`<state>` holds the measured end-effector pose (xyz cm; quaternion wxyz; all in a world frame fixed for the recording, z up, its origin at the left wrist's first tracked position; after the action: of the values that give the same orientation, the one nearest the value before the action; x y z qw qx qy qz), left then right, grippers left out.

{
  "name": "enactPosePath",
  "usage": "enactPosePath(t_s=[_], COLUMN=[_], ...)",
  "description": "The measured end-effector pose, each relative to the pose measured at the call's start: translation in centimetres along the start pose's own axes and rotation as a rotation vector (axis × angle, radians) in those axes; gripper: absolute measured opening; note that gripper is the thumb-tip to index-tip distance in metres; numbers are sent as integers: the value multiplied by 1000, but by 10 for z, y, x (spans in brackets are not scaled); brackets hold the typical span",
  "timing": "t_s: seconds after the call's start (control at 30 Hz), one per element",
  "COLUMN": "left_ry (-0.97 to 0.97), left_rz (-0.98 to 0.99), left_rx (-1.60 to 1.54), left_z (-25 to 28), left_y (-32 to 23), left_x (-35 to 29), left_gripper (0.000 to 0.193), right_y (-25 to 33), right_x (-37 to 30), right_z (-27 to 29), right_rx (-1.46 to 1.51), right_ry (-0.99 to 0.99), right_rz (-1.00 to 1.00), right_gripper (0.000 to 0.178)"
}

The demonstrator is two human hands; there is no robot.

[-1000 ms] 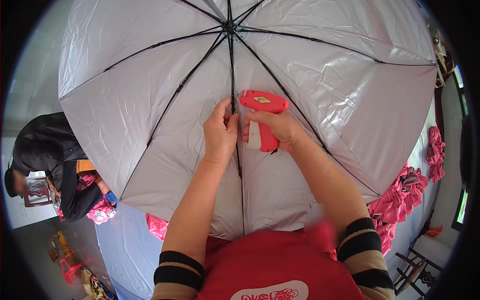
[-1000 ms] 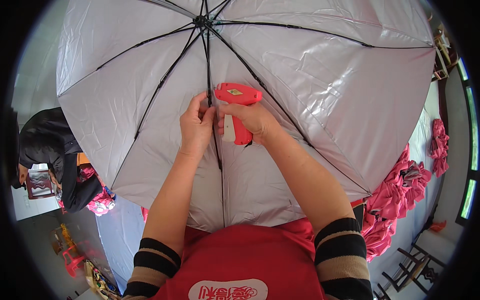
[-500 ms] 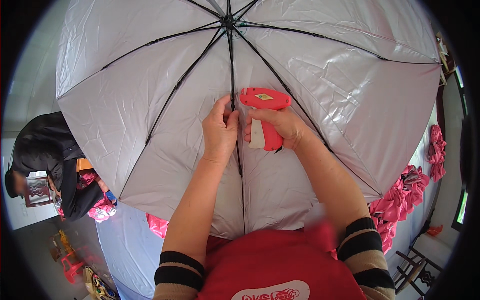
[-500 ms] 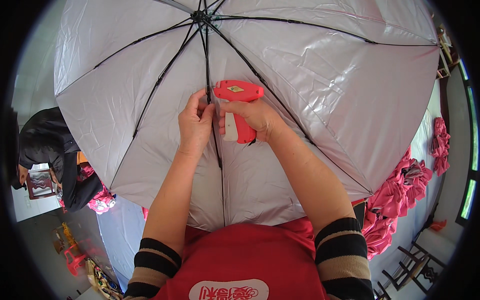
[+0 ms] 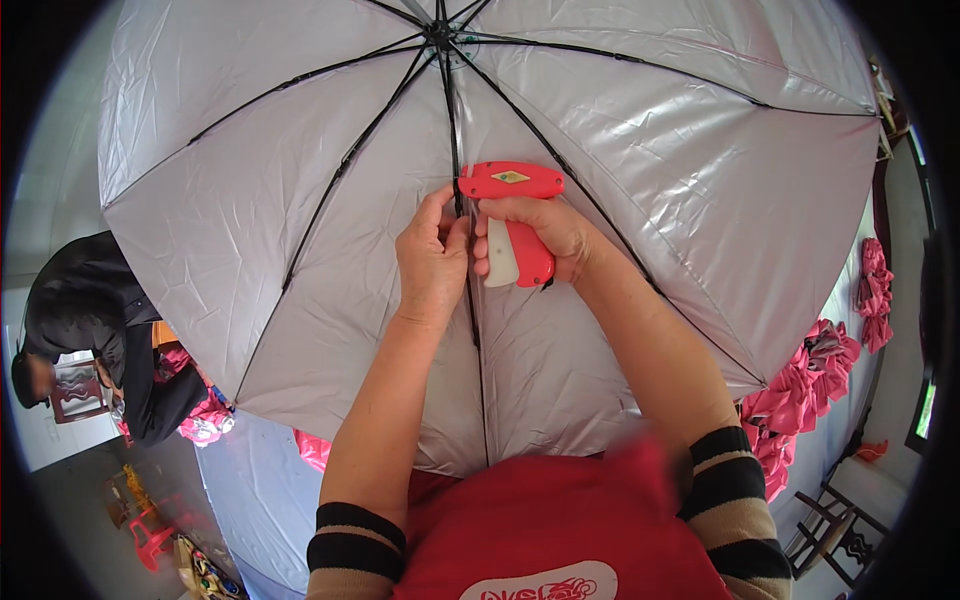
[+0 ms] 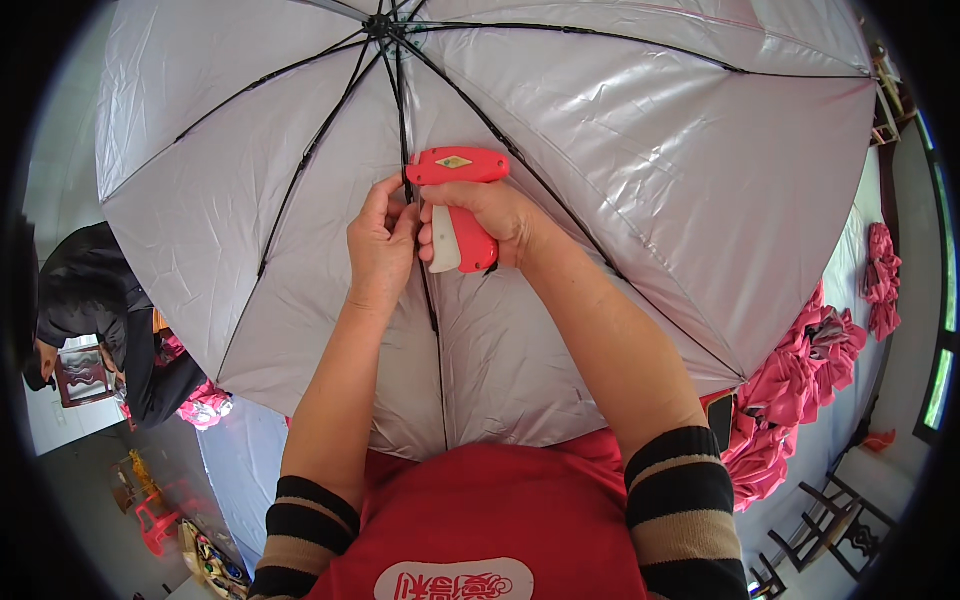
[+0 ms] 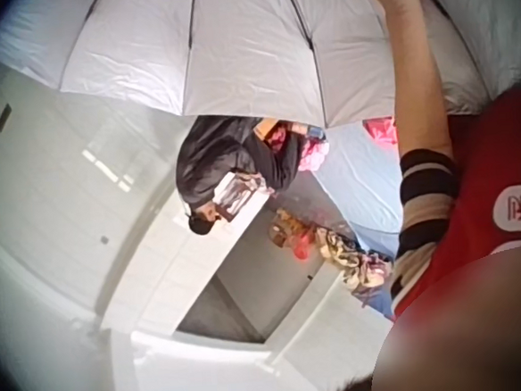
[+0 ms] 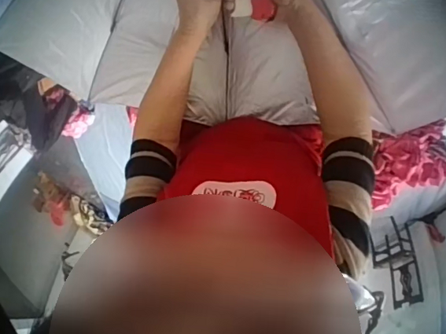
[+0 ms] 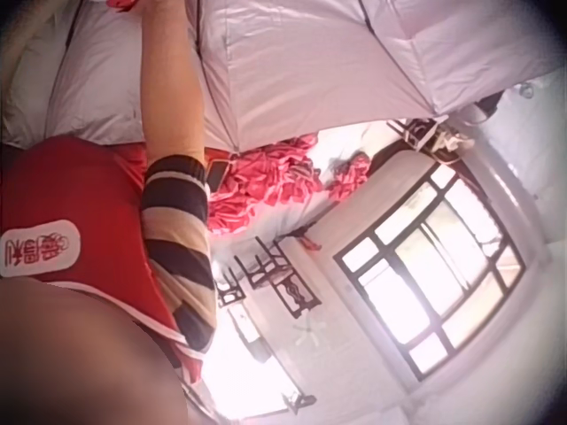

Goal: Assembling umbrella components by attaching the fabric canopy to the metal frame using a glue gun.

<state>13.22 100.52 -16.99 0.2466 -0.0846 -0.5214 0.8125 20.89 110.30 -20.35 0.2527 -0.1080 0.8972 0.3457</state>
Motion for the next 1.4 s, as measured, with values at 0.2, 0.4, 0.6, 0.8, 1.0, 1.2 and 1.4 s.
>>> enactPosePath(t_s=[0.2,0.4,0.6,0.8,1.0,1.2,1.4], left_ry=[-34,87,321,86,40,56,46], left_rz=[-21,-5,151,95,522,566,568], left_rx=[14,458,854,519,-233,-352,-424], left_z=[-1,1,1,21,40,43,45], left_y=[4,5,19,18,38,28,26], left_x=[-8,-41,-106,-119,-138,-140,-138], left_gripper=[36,18,21,16,14,10,9], right_y=[0,-5,-112,-159,-148,-138,-146], right_x=[-4,-20,-102,-124,-111,-104,-106], right_z=[2,13,4,-15,-19,-23,-28], right_rx=[-199,84,153,65,133,232,191], right_ry=[-57,-16,-135,-176,-128,-91,-132], right_rz=[111,117,-50,-87,-64,-65,-128], right_gripper=[23,27,28,26,25,25,20])
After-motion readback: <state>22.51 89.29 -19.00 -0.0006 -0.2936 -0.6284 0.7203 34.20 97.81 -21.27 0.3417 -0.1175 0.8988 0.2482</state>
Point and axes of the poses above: each hand's wrist, its own x-axis towards the middle knuckle, its own z-axis out of the back of the hand, y = z × x, the point moved 8 cm from there along x, towards the middle knuckle, and after that the axes turned 3 degrees about -y, right-handed, at the moved point
